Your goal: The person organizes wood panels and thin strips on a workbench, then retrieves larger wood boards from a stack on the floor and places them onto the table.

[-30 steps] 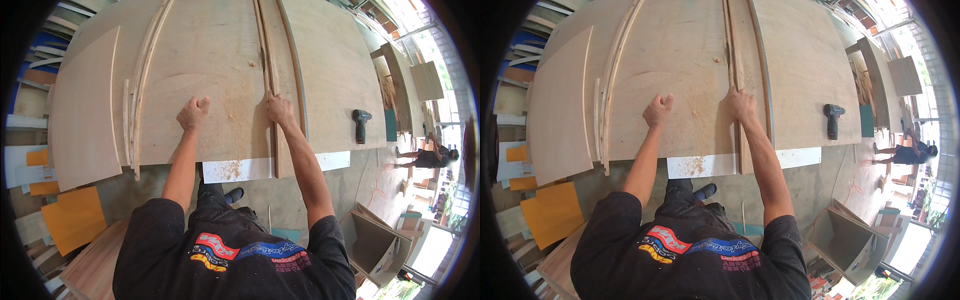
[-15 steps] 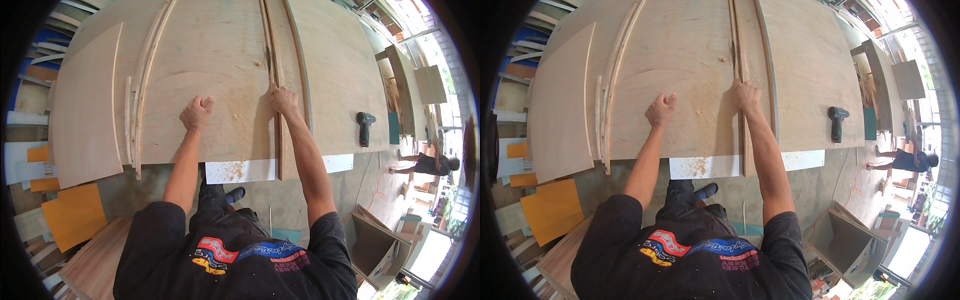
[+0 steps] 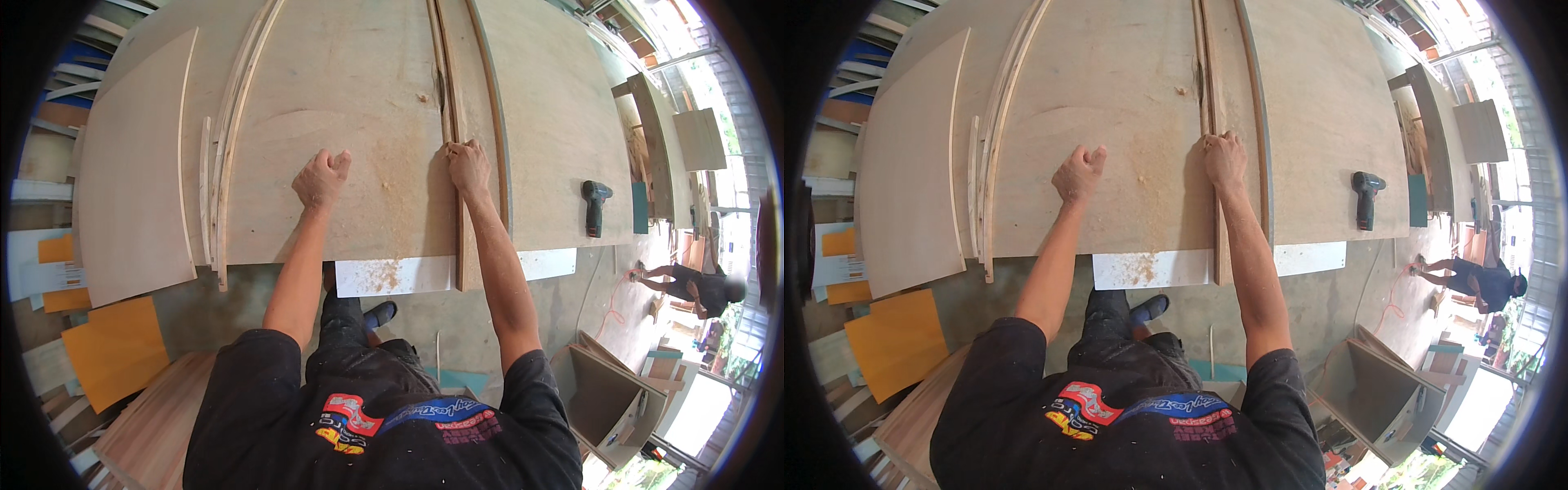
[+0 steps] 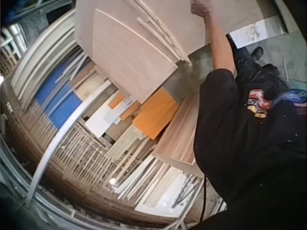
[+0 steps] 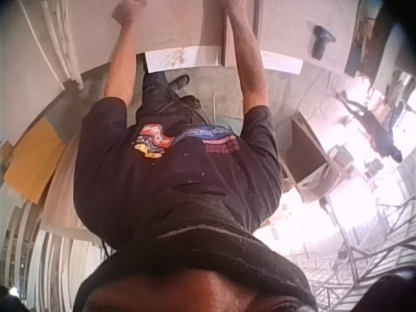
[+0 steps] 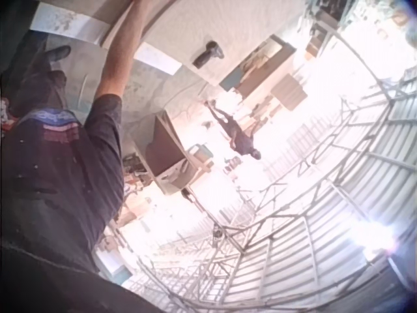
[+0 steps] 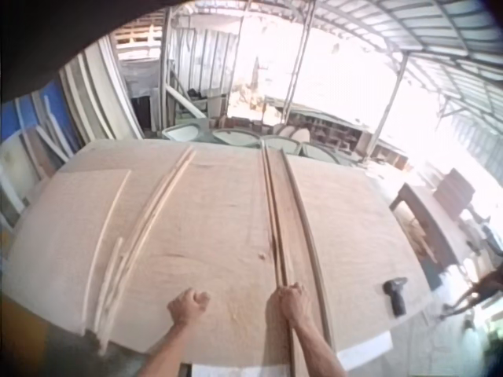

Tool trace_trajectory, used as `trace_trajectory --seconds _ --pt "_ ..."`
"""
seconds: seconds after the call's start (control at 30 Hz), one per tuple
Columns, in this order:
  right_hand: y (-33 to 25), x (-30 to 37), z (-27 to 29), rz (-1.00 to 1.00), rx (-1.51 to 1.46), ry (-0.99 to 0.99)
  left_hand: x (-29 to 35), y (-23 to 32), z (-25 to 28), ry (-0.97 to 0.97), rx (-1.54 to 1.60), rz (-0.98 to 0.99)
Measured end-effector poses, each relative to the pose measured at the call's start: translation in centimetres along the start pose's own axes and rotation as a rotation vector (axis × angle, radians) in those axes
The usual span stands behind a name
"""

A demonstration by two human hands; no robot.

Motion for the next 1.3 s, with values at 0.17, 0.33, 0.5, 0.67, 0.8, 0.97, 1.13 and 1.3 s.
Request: trace_trajectory --seconds 0.17,0.33,0.5,0.67,0.8,0.97,1.13,1.3 --pt "0.1 0.5 -0.5 0.002 0.009 0.068 0.1 0.2 0.0 -0.025 0.022 0.010" --pt "-0.5 0.0 -0.4 -0.015 0.025 0.050 0.0 -0.1 -0.1 -0.005 -0.008 0.015" --pt "-0.4 -0.5 -0.4 -0.058 0.029 0.025 0.0 0.1 0.0 -0.046 0.002 0.031" --pt "-0.3 -1.4 -0.5 -0.084 0.033 0.008 0.0 0.1 0.1 -0.011 0.015 0.016" --pt "-0.3 -2.0 -0.1 -0.068 0.054 0.049 0.0 0.1 0.1 0.004 0.027 0.002" --pt "0.0 -2.7 -0.4 -0.086 0.033 0.045 -0.1 -0.1 -0.2 -0.027 0.009 -0.011" --pt "0.2 -3.0 -0.5 -0.101 0.010 0.071 -0.1 -0.3 -0.5 -0.044 -0.007 -0.018" --pt "0.4 -3.5 -0.8 -0.111 0.019 0.091 -0.2 -0.4 -0.8 -0.035 -0.005 -0.028"
Point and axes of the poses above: each hand's wrist, its own x-axis away from the middle knuckle, its own z-axis out of the back of the hand, y = z × x, the point moved 5 cm from there along -x, towards the middle knuckle, and after that the axes turned 8 degrees about z, right-handed, at the moved point
